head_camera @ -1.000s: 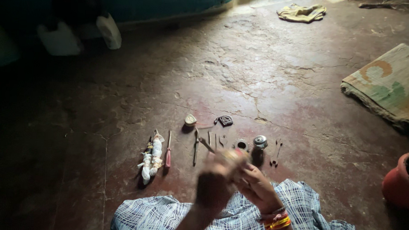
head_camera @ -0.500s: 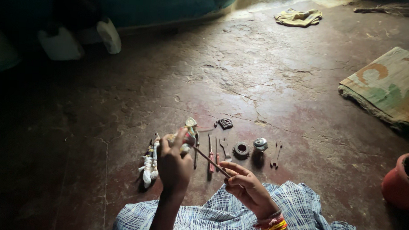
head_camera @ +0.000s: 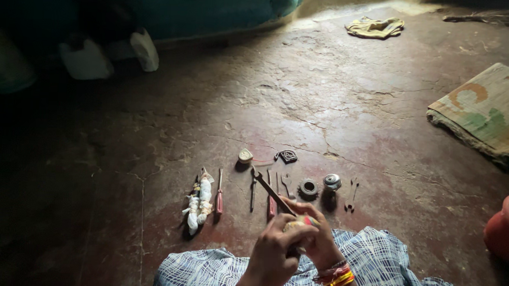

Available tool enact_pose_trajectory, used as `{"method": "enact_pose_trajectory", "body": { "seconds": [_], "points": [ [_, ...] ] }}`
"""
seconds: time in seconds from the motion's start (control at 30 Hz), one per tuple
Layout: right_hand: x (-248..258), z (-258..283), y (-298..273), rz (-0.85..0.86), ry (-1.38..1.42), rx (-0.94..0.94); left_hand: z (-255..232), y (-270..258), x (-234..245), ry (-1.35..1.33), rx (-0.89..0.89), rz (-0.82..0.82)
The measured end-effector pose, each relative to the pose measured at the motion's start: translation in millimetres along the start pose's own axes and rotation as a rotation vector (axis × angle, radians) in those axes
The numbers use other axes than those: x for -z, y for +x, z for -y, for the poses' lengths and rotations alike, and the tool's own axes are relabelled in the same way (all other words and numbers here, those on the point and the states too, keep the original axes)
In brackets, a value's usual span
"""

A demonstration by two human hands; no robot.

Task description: The person sits on the floor and wipes various metal tools, including screwdrivers and wrenches, with a cloth. They handle each tool individually, cleaning it before placing it back on the floor among the other items.

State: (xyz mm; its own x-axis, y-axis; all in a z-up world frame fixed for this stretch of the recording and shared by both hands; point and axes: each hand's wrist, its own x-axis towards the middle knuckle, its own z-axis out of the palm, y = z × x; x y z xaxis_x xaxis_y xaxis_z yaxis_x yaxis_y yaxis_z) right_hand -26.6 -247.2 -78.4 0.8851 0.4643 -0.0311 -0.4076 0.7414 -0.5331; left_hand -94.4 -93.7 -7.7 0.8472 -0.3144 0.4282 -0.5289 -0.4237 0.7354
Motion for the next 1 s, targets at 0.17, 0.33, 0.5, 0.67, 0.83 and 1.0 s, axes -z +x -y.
{"method": "enact_pose_trajectory", "body": {
  "seconds": [0.17,0.33,0.5,0.67,0.83,1.0],
  "points": [
    [13.8,-6.3,5.2,0.214,0.335,-0.154,17.1,27.5,15.9,0.046,0.149,-0.333],
    [14.3,-7.3,5.7,0.001,0.164,-0.153,10.5,43.7,11.8,0.264,0.262,-0.259],
    [34.6,-4.0,-6.2,-0.183,0.096,-0.008,-13.1,15.4,-37.7,0.245,-0.038,-0.139],
    [40.1,14.2,-13.2,-0.078,0.269,-0.040,-2.4,21.6,-48.6,-0.242,0.199,0.136],
    [36.8,31.2,-18.2,-0.113,0.156,-0.032,18.9,65.2,-28.1,0.027,0.195,-0.245],
    [56.2,28.2,-15.7,-0.192,0.086,-0.017,9.8,75.0,-36.4,0.250,0.296,-0.072]
  ]
}}
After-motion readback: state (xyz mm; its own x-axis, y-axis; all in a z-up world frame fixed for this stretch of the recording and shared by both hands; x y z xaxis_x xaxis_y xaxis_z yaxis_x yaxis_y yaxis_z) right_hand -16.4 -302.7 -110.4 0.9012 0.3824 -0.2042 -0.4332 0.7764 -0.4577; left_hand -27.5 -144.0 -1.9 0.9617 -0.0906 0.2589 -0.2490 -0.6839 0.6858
